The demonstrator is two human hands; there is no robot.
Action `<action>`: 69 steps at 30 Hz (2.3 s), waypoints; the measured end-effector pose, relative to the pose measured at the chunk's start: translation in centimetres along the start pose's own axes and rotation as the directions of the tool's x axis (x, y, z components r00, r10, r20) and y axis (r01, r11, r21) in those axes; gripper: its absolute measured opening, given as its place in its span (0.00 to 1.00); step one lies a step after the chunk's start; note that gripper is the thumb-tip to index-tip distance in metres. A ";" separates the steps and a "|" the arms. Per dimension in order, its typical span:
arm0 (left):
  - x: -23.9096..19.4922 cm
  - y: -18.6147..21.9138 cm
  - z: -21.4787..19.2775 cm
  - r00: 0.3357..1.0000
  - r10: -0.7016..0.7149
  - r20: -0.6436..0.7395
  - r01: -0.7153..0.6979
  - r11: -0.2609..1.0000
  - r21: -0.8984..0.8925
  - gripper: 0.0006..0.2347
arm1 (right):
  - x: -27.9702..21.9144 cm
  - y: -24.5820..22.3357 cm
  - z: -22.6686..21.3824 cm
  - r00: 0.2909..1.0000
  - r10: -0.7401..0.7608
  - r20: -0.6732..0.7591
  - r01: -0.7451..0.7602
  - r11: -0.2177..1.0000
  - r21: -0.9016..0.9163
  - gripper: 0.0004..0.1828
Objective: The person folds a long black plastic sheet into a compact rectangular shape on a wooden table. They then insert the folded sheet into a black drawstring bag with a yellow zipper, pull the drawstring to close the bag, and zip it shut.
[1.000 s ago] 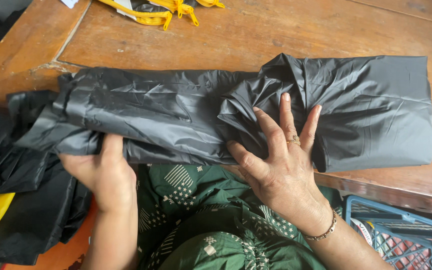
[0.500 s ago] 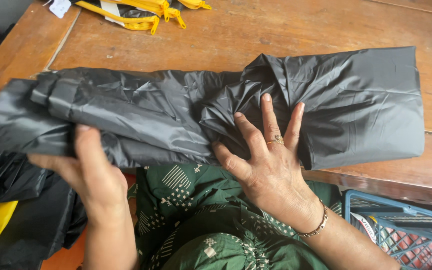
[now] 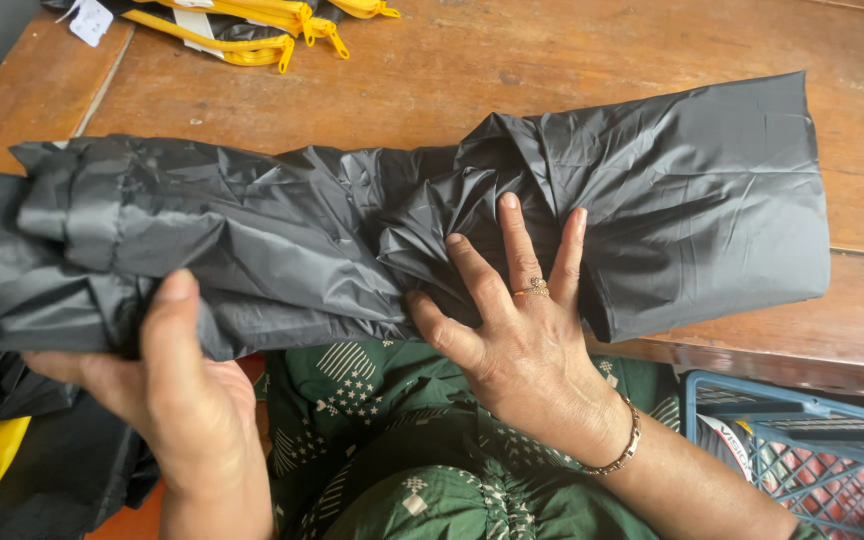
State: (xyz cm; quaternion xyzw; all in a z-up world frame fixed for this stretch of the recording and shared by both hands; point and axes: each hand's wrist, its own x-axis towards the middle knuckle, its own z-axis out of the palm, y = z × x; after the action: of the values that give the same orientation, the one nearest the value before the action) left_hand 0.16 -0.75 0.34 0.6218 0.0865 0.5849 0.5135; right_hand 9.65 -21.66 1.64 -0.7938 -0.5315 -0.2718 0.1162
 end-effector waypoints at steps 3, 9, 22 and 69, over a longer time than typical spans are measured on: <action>-1.7 1.0 0.8 0.999 0.010 -0.035 -0.014 0.992 -0.127 0.21 | 0.0 -0.1 0.0 1.000 0.014 -0.008 -0.014 1.000 -0.006 0.33; -4.6 1.8 1.3 0.920 -0.385 -0.078 0.391 0.915 0.100 0.23 | 0.3 -0.5 0.0 1.000 0.010 -0.005 -0.010 1.000 0.006 0.34; -2.2 2.0 5.8 0.971 0.171 0.168 -0.207 0.953 0.222 0.41 | -0.2 -1.1 0.5 1.000 -0.027 0.002 0.027 0.998 0.064 0.25; 7.0 3.5 22.5 0.162 0.351 0.922 -0.384 0.883 -0.269 0.29 | -1.9 -1.7 1.2 0.968 -0.162 0.191 0.221 0.911 -0.347 0.24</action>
State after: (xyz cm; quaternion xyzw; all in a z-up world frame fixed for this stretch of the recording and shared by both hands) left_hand 18.94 -9.51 12.18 0.8533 -0.3844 0.1950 0.2936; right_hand 7.96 -21.93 -0.60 -0.7644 -0.5547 -0.3120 -0.1034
